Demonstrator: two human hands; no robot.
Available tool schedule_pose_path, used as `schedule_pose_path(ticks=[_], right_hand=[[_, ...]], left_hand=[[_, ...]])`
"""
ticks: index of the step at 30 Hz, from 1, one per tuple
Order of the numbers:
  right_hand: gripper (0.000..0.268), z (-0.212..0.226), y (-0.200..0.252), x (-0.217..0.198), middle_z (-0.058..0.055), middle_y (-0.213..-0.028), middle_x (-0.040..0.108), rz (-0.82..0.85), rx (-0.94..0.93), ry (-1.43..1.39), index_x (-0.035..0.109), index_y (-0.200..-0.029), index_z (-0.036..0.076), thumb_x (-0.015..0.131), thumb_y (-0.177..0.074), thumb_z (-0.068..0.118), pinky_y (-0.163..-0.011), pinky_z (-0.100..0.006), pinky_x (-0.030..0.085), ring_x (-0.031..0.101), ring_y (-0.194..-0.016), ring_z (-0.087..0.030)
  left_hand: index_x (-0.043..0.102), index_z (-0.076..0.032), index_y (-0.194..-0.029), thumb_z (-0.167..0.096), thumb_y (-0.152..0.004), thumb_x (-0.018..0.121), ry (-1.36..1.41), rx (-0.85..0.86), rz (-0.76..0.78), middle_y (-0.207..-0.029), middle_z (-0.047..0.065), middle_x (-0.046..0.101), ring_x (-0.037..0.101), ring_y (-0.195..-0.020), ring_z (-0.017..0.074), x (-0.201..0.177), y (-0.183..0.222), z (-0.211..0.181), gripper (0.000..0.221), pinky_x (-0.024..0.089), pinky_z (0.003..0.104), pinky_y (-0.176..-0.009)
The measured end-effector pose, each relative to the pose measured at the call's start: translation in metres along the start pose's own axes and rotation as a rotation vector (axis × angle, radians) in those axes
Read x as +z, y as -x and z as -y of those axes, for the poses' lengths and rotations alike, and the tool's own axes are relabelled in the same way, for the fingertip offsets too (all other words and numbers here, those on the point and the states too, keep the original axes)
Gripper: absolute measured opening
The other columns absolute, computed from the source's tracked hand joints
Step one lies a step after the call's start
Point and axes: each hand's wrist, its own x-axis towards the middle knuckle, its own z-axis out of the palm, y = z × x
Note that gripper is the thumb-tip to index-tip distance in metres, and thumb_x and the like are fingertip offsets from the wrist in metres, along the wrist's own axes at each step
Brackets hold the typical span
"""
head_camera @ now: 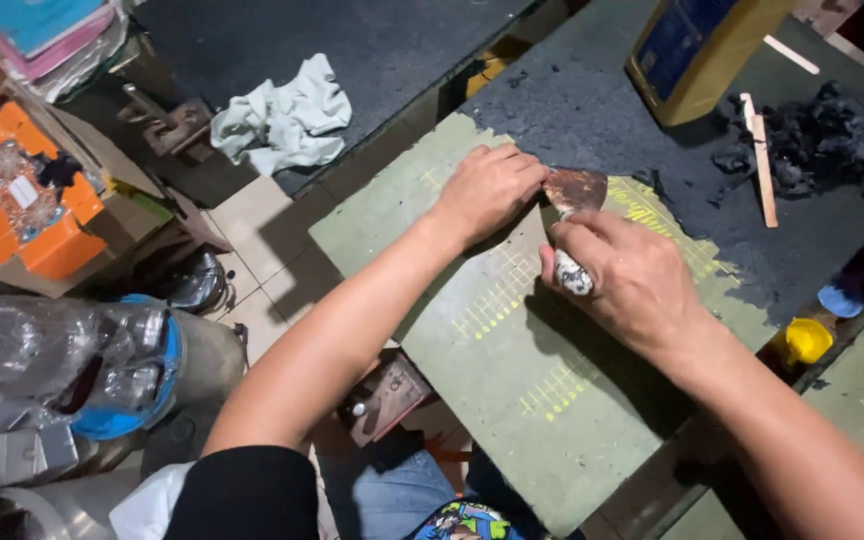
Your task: Scraping dried ink residue from a screen printing plate using a metal scraper and cleaning with a cloth.
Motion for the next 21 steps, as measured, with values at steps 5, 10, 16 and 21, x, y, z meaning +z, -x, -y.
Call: schedule_pose_path(ticks=[5, 10, 16, 21], right_hand=[[0.025, -0.009, 0.013, 0.002, 0.000, -0.117, 0.072, -0.172, 0.090, 0.006, 0.071, -0.116, 0.023, 0.076, -0.093, 0.033, -0.090, -0.033, 0.058, 0.074, -0.104, -0.022], [0.032, 0.037, 0.003, -0.040, -0.027, -0.121, 0.069, -0.103, -0.196, -0.218, 0.072, -0.117, 0.001, 0.079, -0.089, 0.015, -0.083, -0.041, 0.065, 0.074, -0.097, -0.034], [0.048, 0.043, -0.044, -0.006, -0.024, -0.127, 0.067, 0.025, -0.234, -0.407, 0.061, -0.137, 0.003, 0.073, -0.093, 0.020, -0.096, -0.044, 0.062, 0.069, -0.110, -0.033], [0.041, 0.040, -0.074, -0.004, -0.022, -0.130, 0.069, 0.181, -0.166, -0.361, 0.067, -0.131, 0.002, 0.069, -0.096, 0.023, -0.100, -0.047, 0.060, 0.068, -0.116, -0.033]], left_hand=[[0.060, -0.010, -0.136, -0.021, -0.102, 0.054, 0.445, -0.128, 0.237, -0.140, 0.015, 0.064, 0.061, -0.128, 0.0380, -0.075, 0.007, -0.005, 0.036, 0.054, 0.051, -0.100], [0.046, -0.009, -0.151, -0.030, -0.101, 0.056, 0.223, -0.496, 0.596, -0.157, 0.020, 0.043, 0.039, -0.145, 0.0366, -0.188, 0.042, 0.020, 0.055, 0.028, 0.057, -0.120], [0.046, -0.004, -0.151, -0.032, -0.106, 0.038, 0.316, -0.838, 0.355, -0.154, 0.016, 0.050, 0.041, -0.145, 0.0332, -0.187, 0.108, 0.056, 0.053, 0.028, 0.050, -0.117], [0.052, -0.006, -0.147, -0.037, -0.106, 0.033, 0.535, -0.910, 0.355, -0.151, 0.012, 0.055, 0.051, -0.139, 0.0322, -0.195, 0.071, 0.067, 0.055, 0.041, 0.049, -0.109]])
